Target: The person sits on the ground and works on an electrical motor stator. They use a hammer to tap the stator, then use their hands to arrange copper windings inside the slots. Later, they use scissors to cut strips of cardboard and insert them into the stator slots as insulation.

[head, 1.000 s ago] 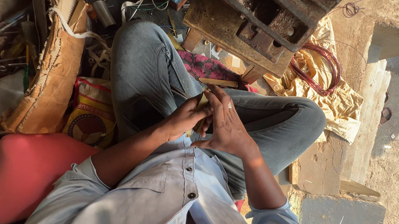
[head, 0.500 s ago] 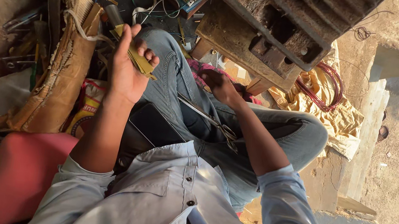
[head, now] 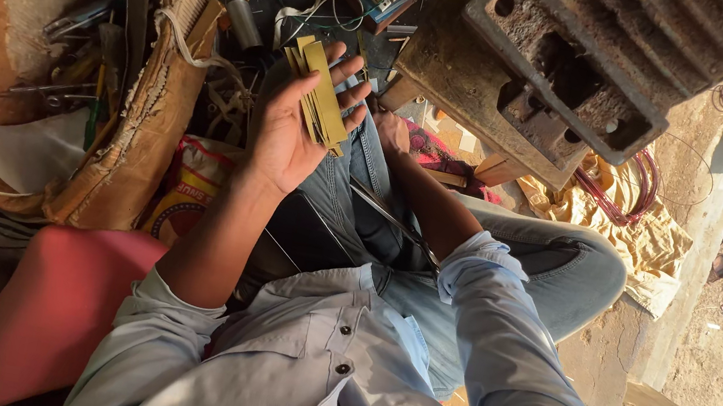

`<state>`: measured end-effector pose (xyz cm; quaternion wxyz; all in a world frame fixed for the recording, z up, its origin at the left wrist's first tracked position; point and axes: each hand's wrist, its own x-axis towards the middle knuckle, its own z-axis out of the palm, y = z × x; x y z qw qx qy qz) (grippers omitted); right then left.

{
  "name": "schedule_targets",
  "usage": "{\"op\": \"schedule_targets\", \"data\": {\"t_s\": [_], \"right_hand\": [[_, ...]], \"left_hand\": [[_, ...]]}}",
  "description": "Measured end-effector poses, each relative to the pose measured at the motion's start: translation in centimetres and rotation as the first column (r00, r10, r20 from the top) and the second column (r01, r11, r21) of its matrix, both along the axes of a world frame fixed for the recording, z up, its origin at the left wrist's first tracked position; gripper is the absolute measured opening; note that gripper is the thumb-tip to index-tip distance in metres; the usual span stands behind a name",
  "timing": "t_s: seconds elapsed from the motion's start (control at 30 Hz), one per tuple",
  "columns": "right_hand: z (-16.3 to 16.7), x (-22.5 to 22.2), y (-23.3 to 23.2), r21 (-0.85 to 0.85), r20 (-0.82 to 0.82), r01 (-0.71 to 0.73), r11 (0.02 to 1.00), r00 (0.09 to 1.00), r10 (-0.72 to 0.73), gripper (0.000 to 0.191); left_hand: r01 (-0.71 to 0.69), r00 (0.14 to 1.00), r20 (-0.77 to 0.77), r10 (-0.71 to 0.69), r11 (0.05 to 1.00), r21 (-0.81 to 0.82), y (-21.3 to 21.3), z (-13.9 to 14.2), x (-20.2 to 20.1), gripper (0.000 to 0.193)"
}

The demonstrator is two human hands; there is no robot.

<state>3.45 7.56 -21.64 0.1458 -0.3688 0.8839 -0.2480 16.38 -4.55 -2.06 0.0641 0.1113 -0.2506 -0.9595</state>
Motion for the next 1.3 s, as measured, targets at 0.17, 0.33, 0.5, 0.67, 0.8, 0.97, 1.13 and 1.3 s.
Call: {"op": "schedule_targets", "data": {"t_s": [0.17,0.33,0.5,0.67,0.8,0.97,1.13,1.3], "right_hand": [[0.0,-0.6,0.7,-0.202,0.079,0.096,0.975,0.994,-0.082,0.025],[-0.7,-0.9,1.7,-0.499,0.399,0.274,0.822,0.915,-0.063,0.022],[-0.5,-0.4,3.8,-0.502,0.659,0.387,0.773,0.750,0.053,0.011],[1.0,0.6,5.3,-0.309,-0.188,-0.025,0.951,0.981,-0.036,0.028],[0.8,-0.8,3.9,-0.334,-0.412,-0.292,0.896,0.900,0.140,0.037],[-0.9,-1.5,2.2,-0.131,-0.369,-0.266,0.955,0.907,0.202,0.040],[-1.3,-1.0,1.6,-0.011,-0.358,-0.212,0.977,0.913,0.194,0.043],[-0.4,-1.0,1.3,0.050,-0.386,-0.168,0.985,0.906,0.174,0.045]], "left_hand": [[-0.001,1.000,0.025,0.000,1.000,0.010,0.3,0.5,-0.1,0.048],[-0.067,0.994,0.092,0.063,0.997,0.035,0.9,-0.2,-0.2,0.045],[-0.072,0.996,0.054,0.068,0.994,0.080,1.5,-1.3,-0.3,0.037],[-0.041,0.999,0.028,0.038,0.995,0.097,2.5,-1.6,-0.4,0.034],[-0.118,0.989,0.096,0.114,0.992,0.041,2.2,-1.1,0.0,0.035],[-0.135,0.976,0.171,0.135,0.991,-0.012,1.1,-0.4,0.1,0.045],[-0.124,0.987,0.106,0.122,0.992,0.020,0.7,-0.7,0.0,0.042],[-0.126,0.987,0.106,0.120,0.991,0.047,1.1,-0.9,-0.3,0.037]]}}
